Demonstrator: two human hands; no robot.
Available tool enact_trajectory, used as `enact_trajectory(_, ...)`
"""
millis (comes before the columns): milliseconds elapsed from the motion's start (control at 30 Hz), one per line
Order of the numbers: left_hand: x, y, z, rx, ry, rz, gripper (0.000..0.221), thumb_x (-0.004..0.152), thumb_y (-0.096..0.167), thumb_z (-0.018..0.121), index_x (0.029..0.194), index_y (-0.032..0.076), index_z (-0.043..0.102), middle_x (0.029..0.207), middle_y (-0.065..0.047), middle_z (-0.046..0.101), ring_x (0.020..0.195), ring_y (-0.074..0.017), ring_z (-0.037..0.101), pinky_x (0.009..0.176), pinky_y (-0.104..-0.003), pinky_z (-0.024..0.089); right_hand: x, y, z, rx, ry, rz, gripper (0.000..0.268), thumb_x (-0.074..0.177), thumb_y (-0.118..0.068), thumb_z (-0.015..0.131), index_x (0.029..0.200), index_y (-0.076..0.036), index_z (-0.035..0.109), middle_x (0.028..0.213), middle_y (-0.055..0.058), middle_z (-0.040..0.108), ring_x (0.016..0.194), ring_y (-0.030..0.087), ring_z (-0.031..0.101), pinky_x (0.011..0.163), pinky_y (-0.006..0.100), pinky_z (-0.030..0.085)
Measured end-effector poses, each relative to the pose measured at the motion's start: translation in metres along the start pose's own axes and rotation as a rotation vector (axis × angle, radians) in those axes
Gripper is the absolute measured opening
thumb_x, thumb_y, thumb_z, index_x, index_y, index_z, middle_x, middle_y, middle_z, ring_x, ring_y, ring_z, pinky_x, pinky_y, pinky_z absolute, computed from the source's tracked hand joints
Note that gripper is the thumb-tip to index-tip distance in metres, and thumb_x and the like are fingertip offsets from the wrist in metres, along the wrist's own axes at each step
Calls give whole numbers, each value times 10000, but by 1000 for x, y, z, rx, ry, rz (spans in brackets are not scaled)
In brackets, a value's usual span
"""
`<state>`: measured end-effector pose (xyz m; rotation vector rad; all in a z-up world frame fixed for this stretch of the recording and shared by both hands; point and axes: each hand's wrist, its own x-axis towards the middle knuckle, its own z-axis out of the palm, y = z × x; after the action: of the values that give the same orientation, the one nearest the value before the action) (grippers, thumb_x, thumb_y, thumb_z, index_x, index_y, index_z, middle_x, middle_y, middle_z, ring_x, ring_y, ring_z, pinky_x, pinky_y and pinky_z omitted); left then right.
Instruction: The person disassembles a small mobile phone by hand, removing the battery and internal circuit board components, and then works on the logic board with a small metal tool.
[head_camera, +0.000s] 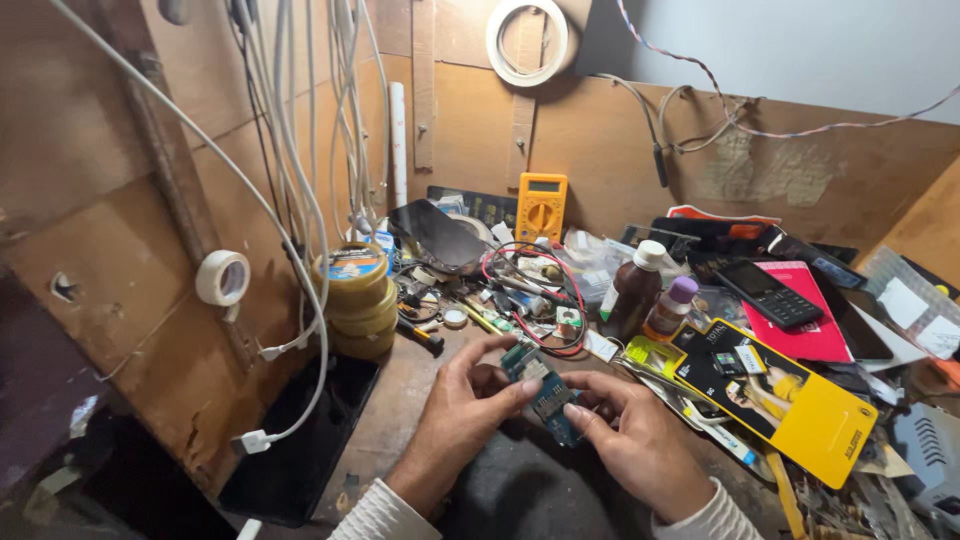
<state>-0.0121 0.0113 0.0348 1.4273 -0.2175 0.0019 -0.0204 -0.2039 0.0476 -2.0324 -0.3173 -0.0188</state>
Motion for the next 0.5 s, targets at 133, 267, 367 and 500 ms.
enact_trajectory(133, 9, -14, 1, 69, 49, -53, 374, 830, 31, 764, 1177, -61, 659, 860, -105, 764, 701, -159, 759, 607, -277, 643, 1, 4, -6, -131, 133, 59, 318, 819, -149, 763, 1132, -95, 785, 818, 63, 787, 673, 105, 684, 612, 279, 561)
enact_trajectory(267, 3, -10, 2, 95, 190, -160, 341, 813, 12, 738, 1132, -44, 633, 834, -111, 752, 656, -175, 781, 564, -293, 670, -12, 8, -14, -205, 324, 36, 302, 813, -179, 762, 1093, -65, 770, 881, 46, 793, 681, 121, 724, 620, 281, 573)
enact_trajectory(367, -8, 6, 0, 265, 200, -184, 389, 835, 83, 746, 1194, 7, 618, 798, -112, 734, 669, -209, 785, 583, -326, 661, -22, 8, -28, -230, 377, 113, 289, 843, -232, 772, 1084, -71, 781, 896, 59, 766, 688, 154, 709, 616, 316, 565)
enact_trajectory(500, -17, 23, 3, 896, 203, 18, 337, 866, 229, 794, 1077, 10, 647, 887, -123, 684, 857, -299, 700, 767, -455, 551, -24, 3, -33, -314, 311, 347, 276, 878, -311, 775, 1087, -130, 792, 898, 68, 759, 694, 186, 737, 679, 333, 594)
